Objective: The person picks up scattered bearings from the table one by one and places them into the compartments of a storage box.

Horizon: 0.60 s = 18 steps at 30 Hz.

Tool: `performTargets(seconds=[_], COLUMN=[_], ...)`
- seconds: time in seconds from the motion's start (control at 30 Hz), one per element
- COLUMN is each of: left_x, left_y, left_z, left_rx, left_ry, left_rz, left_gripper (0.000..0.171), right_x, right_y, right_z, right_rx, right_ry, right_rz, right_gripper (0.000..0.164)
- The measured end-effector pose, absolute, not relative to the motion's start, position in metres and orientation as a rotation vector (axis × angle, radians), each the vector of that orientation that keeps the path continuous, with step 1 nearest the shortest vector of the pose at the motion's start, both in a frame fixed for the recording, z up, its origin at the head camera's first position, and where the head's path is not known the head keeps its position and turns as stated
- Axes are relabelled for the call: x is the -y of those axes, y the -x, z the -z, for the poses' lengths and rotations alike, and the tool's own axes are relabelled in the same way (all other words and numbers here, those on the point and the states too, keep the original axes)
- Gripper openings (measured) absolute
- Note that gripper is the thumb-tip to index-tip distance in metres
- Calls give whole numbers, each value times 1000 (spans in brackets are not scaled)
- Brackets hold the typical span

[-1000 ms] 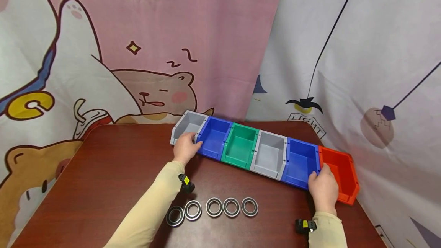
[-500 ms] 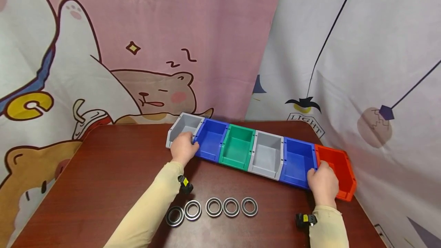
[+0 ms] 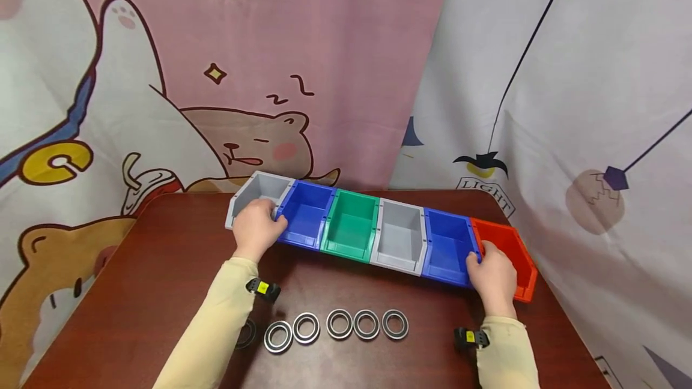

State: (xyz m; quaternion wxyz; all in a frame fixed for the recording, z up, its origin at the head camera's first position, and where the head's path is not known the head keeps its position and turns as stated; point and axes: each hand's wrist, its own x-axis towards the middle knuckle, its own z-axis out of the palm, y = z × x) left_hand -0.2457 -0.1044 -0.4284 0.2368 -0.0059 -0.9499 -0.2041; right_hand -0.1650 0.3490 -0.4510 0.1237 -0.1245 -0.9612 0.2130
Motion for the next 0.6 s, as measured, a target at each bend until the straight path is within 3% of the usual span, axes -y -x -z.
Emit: performTargets(seconds=[0.3, 0.6], left_x=[153, 192], left_y=[208, 180], left_z=[405, 428], left_rx=[2483, 2469], left_ry=[-73, -210], left_rz=[541, 559], left_gripper=[17, 21], right_x=[-303, -267], right_y=[177, 186], right_z=[445, 452], right_rx=[2685, 2671], right_ry=[252, 110], right_rz=[-675, -683], right_gripper=[44, 42])
